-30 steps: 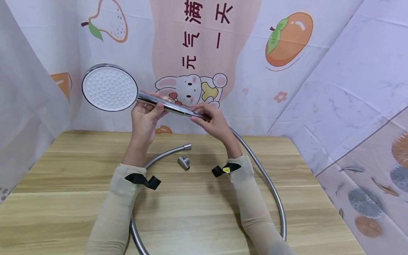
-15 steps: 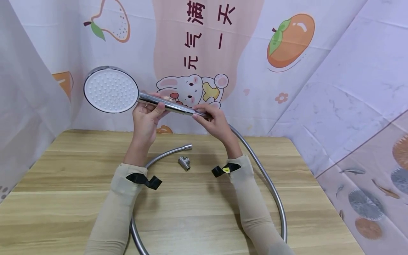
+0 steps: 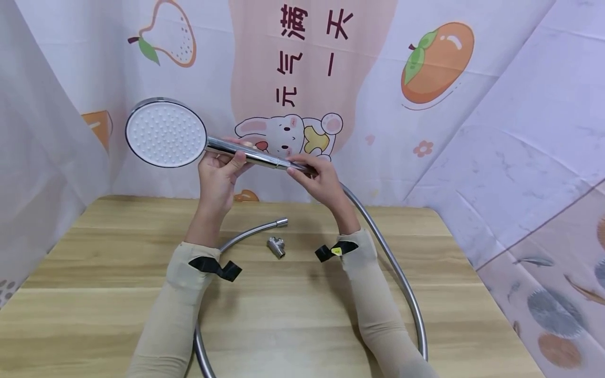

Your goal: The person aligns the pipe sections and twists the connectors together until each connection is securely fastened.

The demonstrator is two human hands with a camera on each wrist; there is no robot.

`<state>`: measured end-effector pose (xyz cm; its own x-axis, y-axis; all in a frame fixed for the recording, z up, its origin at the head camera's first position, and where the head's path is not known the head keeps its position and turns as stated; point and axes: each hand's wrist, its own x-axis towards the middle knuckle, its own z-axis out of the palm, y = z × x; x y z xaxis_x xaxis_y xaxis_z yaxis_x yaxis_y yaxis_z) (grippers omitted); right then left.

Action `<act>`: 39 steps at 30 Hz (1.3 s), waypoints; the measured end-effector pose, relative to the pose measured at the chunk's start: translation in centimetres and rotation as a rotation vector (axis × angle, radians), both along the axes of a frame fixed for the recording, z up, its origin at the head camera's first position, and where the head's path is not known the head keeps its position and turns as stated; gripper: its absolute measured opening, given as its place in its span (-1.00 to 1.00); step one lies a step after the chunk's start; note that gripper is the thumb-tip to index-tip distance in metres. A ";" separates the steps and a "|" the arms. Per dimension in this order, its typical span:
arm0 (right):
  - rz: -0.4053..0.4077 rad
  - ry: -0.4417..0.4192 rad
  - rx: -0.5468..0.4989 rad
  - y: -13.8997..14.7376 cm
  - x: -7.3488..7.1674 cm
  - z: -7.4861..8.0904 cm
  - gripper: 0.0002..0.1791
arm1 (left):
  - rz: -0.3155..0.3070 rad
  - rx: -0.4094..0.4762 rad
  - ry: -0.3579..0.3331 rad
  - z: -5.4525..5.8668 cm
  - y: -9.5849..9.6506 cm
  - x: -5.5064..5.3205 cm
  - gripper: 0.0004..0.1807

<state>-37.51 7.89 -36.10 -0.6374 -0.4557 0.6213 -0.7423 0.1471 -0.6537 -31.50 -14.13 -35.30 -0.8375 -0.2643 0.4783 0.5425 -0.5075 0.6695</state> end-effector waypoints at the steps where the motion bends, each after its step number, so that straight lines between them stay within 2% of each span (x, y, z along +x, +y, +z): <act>1: -0.003 -0.004 0.001 0.1 0.0 0.0 -0.76 | 0.001 -0.003 0.000 0.0 0.1 0.0 -0.80; 7: -0.018 -0.029 -0.001 0.4 0.1 0.1 -0.75 | 0.004 -0.026 0.004 0.0 0.4 -0.1 -0.80; 18: 0.008 -0.034 -0.014 0.3 -0.1 0.2 -0.75 | 0.014 -0.066 0.016 0.0 0.1 -0.2 -0.81; 22: 0.002 -0.007 -0.002 0.2 -0.1 0.2 -0.76 | 0.012 -0.074 0.032 0.0 0.1 -0.2 -0.81; 27: 0.014 0.063 0.002 0.0 -0.3 0.3 -0.75 | -0.036 -0.040 0.061 0.1 -0.1 -0.5 -0.79; 31: 0.026 0.069 -0.016 -0.3 -0.4 0.3 -0.72 | -0.050 -0.046 0.057 0.3 -0.2 -0.5 -0.77; 39: -0.048 0.098 0.000 -1.0 -0.6 0.1 -0.71 | -0.040 -0.054 0.051 0.4 -0.6 -0.6 -0.78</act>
<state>-38.12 6.89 -36.01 -0.5949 -0.4259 0.6817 -0.7946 0.1838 -0.5786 -32.07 -14.73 -34.90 -0.8210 -0.2035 0.5334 0.5566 -0.4933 0.6684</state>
